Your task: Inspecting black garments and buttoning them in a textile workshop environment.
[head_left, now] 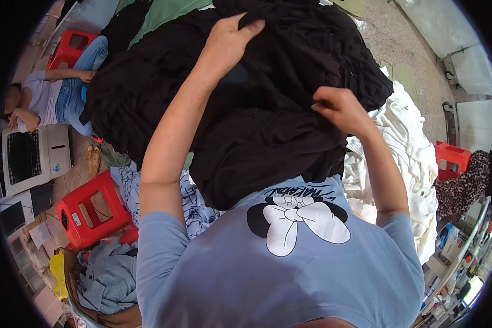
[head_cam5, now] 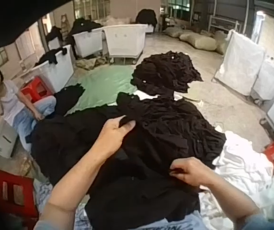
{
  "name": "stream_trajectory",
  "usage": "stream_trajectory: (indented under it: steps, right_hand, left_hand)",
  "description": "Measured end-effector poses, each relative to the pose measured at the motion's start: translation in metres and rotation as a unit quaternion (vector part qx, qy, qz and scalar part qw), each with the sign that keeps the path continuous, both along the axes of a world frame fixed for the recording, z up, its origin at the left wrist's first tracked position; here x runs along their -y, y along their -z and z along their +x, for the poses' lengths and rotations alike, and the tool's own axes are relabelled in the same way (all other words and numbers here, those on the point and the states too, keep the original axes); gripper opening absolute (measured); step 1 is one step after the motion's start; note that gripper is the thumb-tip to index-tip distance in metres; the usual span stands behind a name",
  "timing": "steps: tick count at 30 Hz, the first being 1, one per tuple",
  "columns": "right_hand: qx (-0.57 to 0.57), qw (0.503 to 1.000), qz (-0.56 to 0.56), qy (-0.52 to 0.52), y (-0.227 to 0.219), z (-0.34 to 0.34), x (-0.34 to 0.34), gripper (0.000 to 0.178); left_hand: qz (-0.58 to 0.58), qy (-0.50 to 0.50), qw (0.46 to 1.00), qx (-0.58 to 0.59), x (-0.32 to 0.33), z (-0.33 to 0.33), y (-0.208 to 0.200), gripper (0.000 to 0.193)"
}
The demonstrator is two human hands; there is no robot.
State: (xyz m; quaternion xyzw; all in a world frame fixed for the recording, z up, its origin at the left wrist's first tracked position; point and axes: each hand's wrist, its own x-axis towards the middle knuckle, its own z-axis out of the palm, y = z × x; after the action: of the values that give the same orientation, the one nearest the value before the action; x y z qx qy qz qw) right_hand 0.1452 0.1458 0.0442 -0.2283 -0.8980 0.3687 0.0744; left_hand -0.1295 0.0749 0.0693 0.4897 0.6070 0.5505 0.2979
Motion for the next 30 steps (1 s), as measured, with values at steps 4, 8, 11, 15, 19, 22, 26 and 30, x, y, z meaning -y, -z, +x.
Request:
stream_trajectory:
  steps: [4, 8, 11, 15, 19, 22, 26, 30]
  right_hand:
    - [-0.162, 0.972, -0.16, 0.055, -0.069, 0.006, -0.006, 0.013]
    - [-0.429, 0.897, -0.096, 0.039, -0.133, 0.015, -0.017, 0.027]
    - [-0.444, 0.892, -0.085, -0.019, -0.147, 0.011, -0.046, 0.027]
    - [-0.336, 0.94, 0.045, 0.04, -0.153, -0.041, -0.027, 0.005]
    - [-0.301, 0.946, -0.028, 0.121, -0.146, -0.031, -0.041, 0.006]
    - [-0.38, 0.902, 0.171, 0.111, -0.116, -0.043, -0.049, 0.019]
    - [-0.383, 0.866, 0.311, -0.083, -0.086, -0.056, 0.025, 0.034]
    - [-0.104, 0.975, 0.158, -0.113, -0.002, -0.05, 0.086, 0.057]
  left_hand:
    - [0.282, 0.211, 0.921, 0.167, -0.025, -0.03, -0.002, 0.026]
    - [0.162, 0.297, 0.858, 0.386, -0.016, 0.011, -0.086, 0.031]
    - [0.062, 0.202, 0.899, 0.384, -0.021, 0.048, -0.098, 0.038]
    - [0.111, 0.144, 0.917, 0.355, -0.013, 0.086, -0.078, 0.043]
    - [0.048, 0.21, 0.976, -0.043, -0.01, 0.076, -0.077, 0.035]
    - [0.058, 0.19, 0.97, 0.139, -0.026, 0.059, -0.055, 0.027]
    - [0.053, 0.181, 0.977, 0.102, -0.031, 0.031, -0.056, 0.031]
    - [0.068, 0.167, 0.977, -0.109, -0.031, 0.049, -0.056, 0.044]
